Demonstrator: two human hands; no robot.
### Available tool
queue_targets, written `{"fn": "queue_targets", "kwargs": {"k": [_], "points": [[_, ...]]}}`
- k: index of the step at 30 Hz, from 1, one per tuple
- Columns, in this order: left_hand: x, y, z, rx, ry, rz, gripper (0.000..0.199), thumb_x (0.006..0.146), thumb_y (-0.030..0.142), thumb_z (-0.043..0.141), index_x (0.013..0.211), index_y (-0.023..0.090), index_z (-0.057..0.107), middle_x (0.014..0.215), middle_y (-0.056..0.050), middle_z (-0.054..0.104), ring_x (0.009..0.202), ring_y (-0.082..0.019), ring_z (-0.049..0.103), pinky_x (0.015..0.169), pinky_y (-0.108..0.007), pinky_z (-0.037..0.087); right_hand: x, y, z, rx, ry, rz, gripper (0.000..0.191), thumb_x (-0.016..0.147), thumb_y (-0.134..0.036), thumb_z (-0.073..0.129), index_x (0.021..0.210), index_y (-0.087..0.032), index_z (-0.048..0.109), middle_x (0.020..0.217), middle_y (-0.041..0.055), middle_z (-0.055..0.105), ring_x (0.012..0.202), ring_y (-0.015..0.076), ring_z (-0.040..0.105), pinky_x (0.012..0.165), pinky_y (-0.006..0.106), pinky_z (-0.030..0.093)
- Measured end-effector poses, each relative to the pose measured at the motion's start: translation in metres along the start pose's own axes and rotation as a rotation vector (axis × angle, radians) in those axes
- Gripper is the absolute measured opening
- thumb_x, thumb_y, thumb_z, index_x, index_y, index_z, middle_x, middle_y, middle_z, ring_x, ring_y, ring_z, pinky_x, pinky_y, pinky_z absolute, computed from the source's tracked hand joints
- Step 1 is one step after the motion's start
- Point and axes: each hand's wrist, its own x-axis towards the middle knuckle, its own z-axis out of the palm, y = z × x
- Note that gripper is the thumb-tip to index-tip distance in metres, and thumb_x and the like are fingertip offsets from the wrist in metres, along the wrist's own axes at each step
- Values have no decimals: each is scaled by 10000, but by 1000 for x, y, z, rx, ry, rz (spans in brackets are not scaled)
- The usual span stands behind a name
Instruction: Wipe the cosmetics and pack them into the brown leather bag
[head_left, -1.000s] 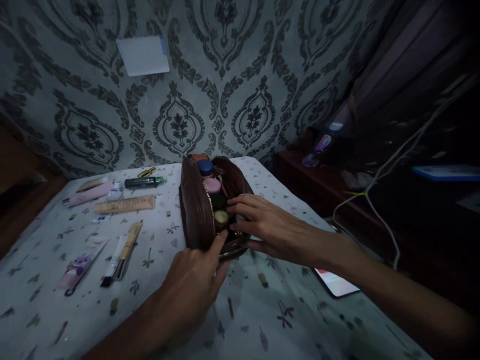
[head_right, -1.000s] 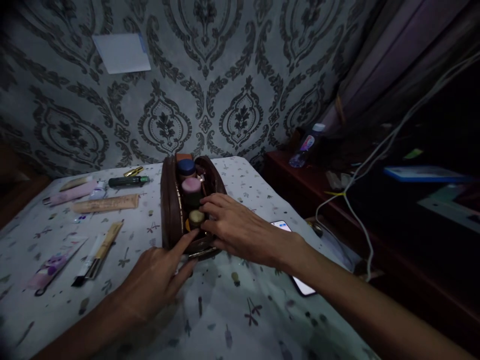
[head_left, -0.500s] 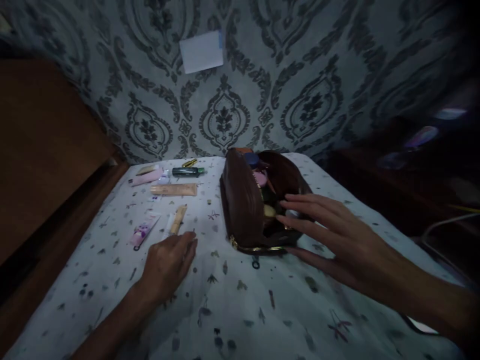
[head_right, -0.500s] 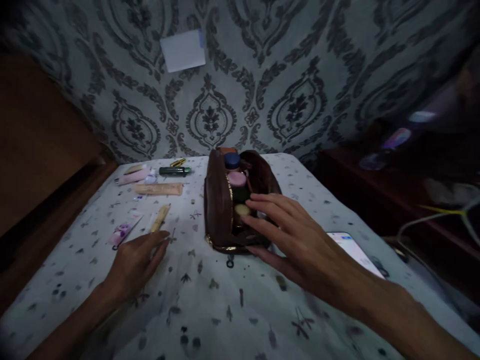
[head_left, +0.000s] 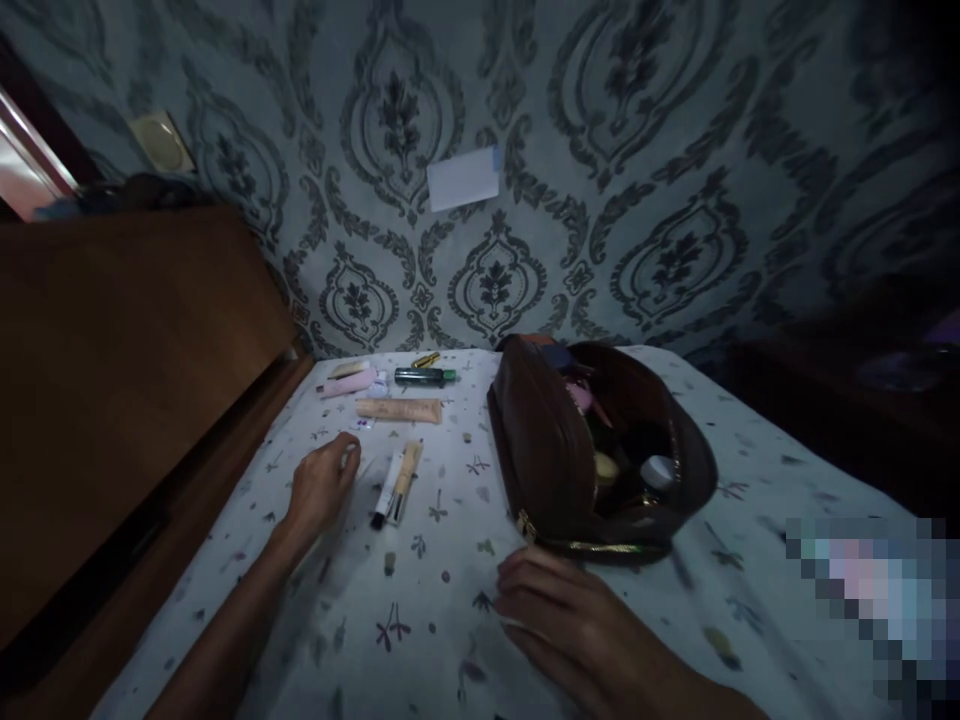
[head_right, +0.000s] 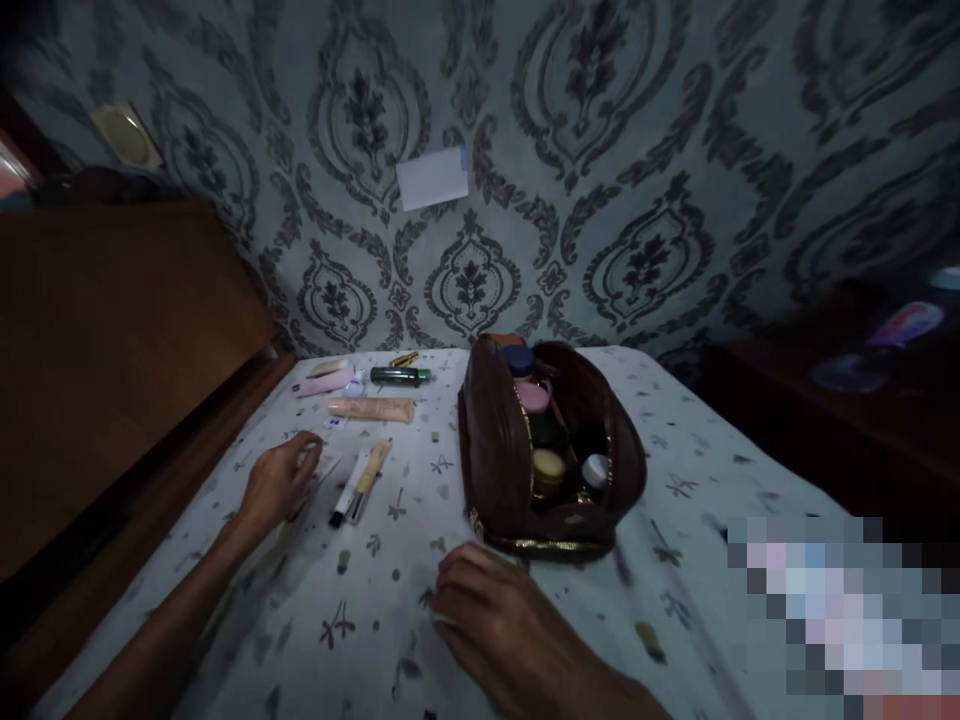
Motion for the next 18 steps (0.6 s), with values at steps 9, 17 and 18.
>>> {"fn": "queue_targets", "kwargs": {"k": [9, 17, 18], "points": [[79, 22, 16, 23, -59, 40, 268, 961, 262, 404, 1080, 212, 638, 998, -71, 731, 981, -228, 660, 760, -278, 425, -5, 31, 74, 249, 74, 85, 180, 922, -140, 455, 879, -174, 626, 855, 65, 664, 841, 159, 582, 815, 324, 489], [40, 46, 43, 105, -268, 102, 270, 996, 324, 380, 971, 208, 623, 946, -73, 744, 913, -237, 692, 724, -297, 426, 2, 42, 77, 226, -11, 137, 176, 850, -99, 505, 826, -171, 664, 805, 60, 658, 819, 162, 581, 729, 278, 455], [38, 46, 44, 114, -278, 105, 280, 1002, 327, 367, 983, 206, 618, 951, -77, 744, 919, -239, 693, 732, -301, 429, 4, 42, 78, 212, -14, 137, 181, 847, -97, 501, 840, -169, 668, 807, 61, 657, 820, 162, 582, 717, 272, 451]]}}
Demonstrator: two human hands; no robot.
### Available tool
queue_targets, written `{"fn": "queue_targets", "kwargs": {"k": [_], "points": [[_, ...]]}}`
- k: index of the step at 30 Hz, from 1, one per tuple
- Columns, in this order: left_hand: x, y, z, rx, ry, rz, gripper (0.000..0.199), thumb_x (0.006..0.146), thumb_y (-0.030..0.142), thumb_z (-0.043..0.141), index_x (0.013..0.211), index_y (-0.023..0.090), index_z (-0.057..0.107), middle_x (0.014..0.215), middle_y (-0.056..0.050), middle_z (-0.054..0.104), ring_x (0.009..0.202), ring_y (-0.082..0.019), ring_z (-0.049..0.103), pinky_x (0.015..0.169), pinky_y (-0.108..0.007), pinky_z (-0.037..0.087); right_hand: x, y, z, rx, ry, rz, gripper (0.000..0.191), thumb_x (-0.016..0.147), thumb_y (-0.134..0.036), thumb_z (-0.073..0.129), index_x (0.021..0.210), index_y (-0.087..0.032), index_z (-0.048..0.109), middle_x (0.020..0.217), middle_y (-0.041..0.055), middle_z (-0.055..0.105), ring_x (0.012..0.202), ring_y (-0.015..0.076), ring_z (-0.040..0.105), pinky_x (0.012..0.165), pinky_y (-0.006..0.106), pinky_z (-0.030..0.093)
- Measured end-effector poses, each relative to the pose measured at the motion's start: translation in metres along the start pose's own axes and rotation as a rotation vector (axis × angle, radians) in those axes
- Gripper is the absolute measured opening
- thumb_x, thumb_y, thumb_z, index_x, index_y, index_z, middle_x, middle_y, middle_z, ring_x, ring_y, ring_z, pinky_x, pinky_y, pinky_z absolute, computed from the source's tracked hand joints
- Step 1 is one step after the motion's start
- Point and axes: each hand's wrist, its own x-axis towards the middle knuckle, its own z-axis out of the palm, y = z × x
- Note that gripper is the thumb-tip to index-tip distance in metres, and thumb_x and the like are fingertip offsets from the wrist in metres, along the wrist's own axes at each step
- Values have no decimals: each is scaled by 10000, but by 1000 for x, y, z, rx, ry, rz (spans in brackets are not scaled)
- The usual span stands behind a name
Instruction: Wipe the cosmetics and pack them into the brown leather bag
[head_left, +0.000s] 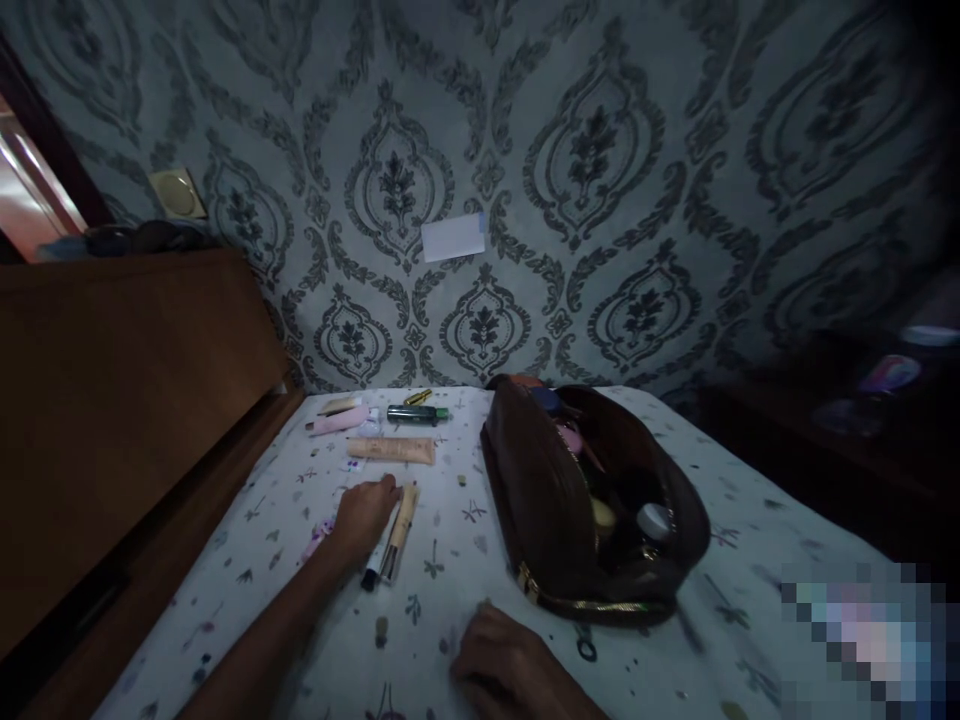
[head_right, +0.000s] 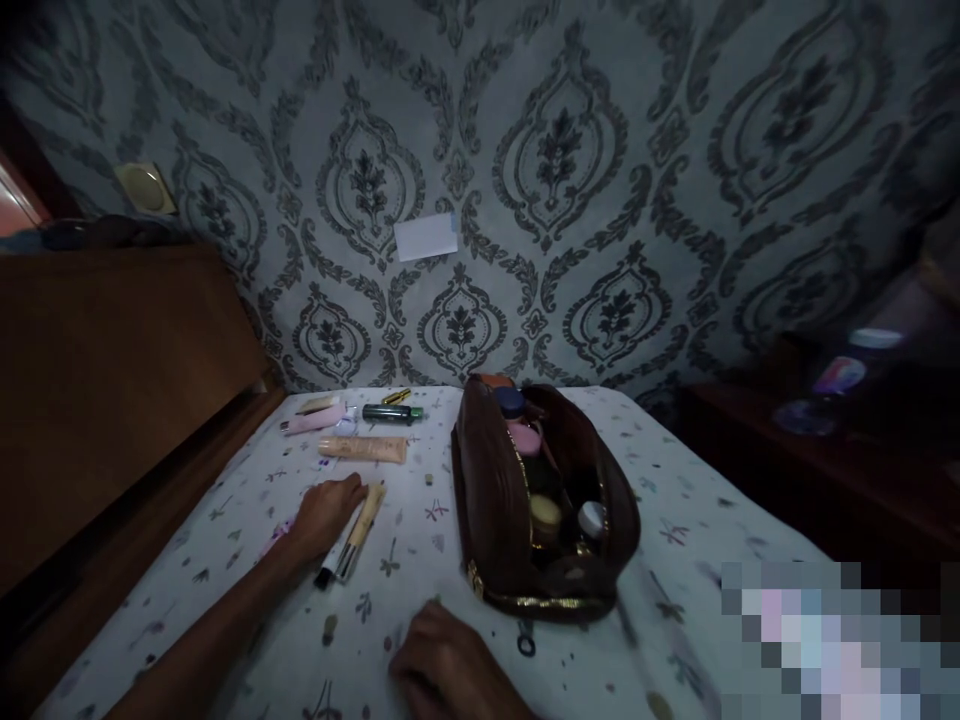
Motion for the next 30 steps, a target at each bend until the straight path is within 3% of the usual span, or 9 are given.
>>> {"fn": "queue_targets", "kwargs": {"k": [4, 9, 13, 17, 20, 24, 27, 30], "points": [[2, -2, 3, 23, -12, 7, 286, 1006, 331, 348, 1020, 200, 602, 965, -89, 741, 936, -252, 693, 737, -316, 444, 9, -2, 9, -65, 47, 4, 196, 839, -99, 496, 872, -162, 679, 804, 68, 667, 801, 161, 588, 708, 264, 450], [5, -2, 5, 27, -6, 16, 293, 1006, 335, 338, 1033, 196, 594, 961, -89, 737, 943, -254, 692, 748, -324, 456, 29, -7, 24, -91, 14, 206, 209, 777, -81, 546, 834, -173, 724, 833, 65, 715, 819, 172, 625, 758, 268, 454], [8, -3, 6, 26, -19, 26, 304, 992, 311, 339, 1032, 183, 612, 964, -117, 733, 937, -268, 692, 733, -331, 463, 51, -6, 32, 30, 123, 366, 220, 792, -150, 544, 846, -179, 756, 814, 48, 731, 780, 177, 644, 742, 271, 456], [22, -9, -5, 6, -32, 67, 262, 955, 313, 420, 962, 209, 661, 966, -97, 737, 948, -258, 687, 731, -309, 465, 63, -4, 29, 265, 204, 456, 236, 793, -192, 514, 768, -145, 744, 622, 6, 633, 595, 129, 556, 576, 216, 406], [52, -15, -23, -3, 27, 80, 285, 971, 338, 400, 1036, 233, 656, 1012, -80, 730, 1003, -246, 667, 776, -305, 463, 63, -1, 28, 381, 221, 500, 241, 790, -224, 517, 760, -123, 733, 556, -16, 550, 514, 105, 478, 494, 197, 354], [113, -13, -42, 33, 125, 48, 322, 1001, 354, 373, 1125, 193, 623, 1051, -105, 698, 1014, -244, 644, 836, -365, 478, 62, 2, 30, 348, 227, 459, 223, 768, -186, 527, 743, -125, 740, 598, -5, 584, 571, 106, 498, 546, 198, 366], [160, -8, -45, 75, 138, 22, 301, 964, 386, 511, 1125, 153, 614, 1115, -90, 654, 1027, -227, 626, 903, -442, 495, 63, 6, 32, 328, 208, 447, 211, 741, -145, 537, 728, -133, 748, 607, -9, 605, 594, 104, 498, 567, 197, 357], [195, -4, -41, 92, 114, 0, 297, 931, 368, 585, 1134, 153, 611, 1157, -84, 632, 1034, -223, 622, 901, -449, 516, 63, 12, 34, 327, 205, 476, 216, 721, -128, 548, 752, -137, 761, 598, -13, 594, 583, 99, 478, 557, 192, 342]]}}
